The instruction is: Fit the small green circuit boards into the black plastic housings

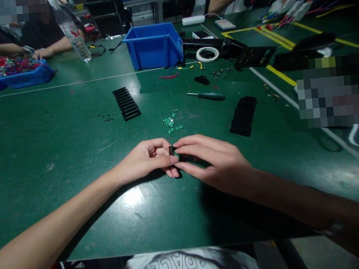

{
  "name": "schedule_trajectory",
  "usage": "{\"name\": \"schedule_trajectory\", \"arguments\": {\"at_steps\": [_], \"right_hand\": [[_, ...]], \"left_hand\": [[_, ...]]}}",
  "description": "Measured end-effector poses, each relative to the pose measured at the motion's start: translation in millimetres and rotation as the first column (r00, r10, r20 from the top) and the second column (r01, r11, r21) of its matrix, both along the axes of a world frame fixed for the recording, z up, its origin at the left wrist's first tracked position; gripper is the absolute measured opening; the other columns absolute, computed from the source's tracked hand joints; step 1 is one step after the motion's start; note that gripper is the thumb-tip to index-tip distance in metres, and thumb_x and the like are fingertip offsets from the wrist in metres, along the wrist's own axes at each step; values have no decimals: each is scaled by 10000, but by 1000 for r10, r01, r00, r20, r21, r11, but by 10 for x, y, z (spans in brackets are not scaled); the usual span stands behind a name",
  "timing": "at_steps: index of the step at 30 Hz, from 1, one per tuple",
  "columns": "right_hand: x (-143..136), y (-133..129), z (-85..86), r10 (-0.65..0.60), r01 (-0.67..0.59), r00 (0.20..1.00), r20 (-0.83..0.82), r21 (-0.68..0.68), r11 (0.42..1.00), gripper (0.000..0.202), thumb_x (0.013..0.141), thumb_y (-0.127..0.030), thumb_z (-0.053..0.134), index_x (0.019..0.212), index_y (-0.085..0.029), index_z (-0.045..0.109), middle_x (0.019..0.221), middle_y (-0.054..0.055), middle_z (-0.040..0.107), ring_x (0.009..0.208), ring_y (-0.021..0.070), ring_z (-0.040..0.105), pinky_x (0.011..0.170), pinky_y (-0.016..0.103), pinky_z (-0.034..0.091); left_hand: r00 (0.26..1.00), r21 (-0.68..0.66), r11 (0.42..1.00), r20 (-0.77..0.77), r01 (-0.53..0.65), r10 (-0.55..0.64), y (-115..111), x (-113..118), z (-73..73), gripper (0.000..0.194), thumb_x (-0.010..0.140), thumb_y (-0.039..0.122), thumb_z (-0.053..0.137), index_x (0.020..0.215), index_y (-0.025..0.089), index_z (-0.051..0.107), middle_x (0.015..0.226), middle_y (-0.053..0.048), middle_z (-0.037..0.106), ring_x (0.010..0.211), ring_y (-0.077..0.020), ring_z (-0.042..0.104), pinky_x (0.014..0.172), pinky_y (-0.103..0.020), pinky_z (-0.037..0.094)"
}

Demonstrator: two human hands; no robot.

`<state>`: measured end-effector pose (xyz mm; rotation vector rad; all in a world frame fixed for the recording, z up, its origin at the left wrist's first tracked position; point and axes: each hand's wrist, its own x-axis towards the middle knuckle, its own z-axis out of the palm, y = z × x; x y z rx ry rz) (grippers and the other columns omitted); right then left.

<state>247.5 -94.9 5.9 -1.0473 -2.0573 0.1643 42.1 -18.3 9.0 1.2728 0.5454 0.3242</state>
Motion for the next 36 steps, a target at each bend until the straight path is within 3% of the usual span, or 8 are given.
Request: {"name": "schedule_trajectory", "arguments": {"at_steps": [36], "right_hand": [[0, -19, 7, 12, -12, 1000, 27, -19, 1000, 150, 924, -198, 671, 1067, -169, 705, 1130, 91, 729, 1046, 189, 705, 927, 301, 574]], "left_hand": [[998, 23, 998, -30, 56, -55, 9, -19, 18, 249, 905, 317, 715, 922, 123, 560, 784, -84, 757, 726, -152, 733, 702, -241, 576]]}}
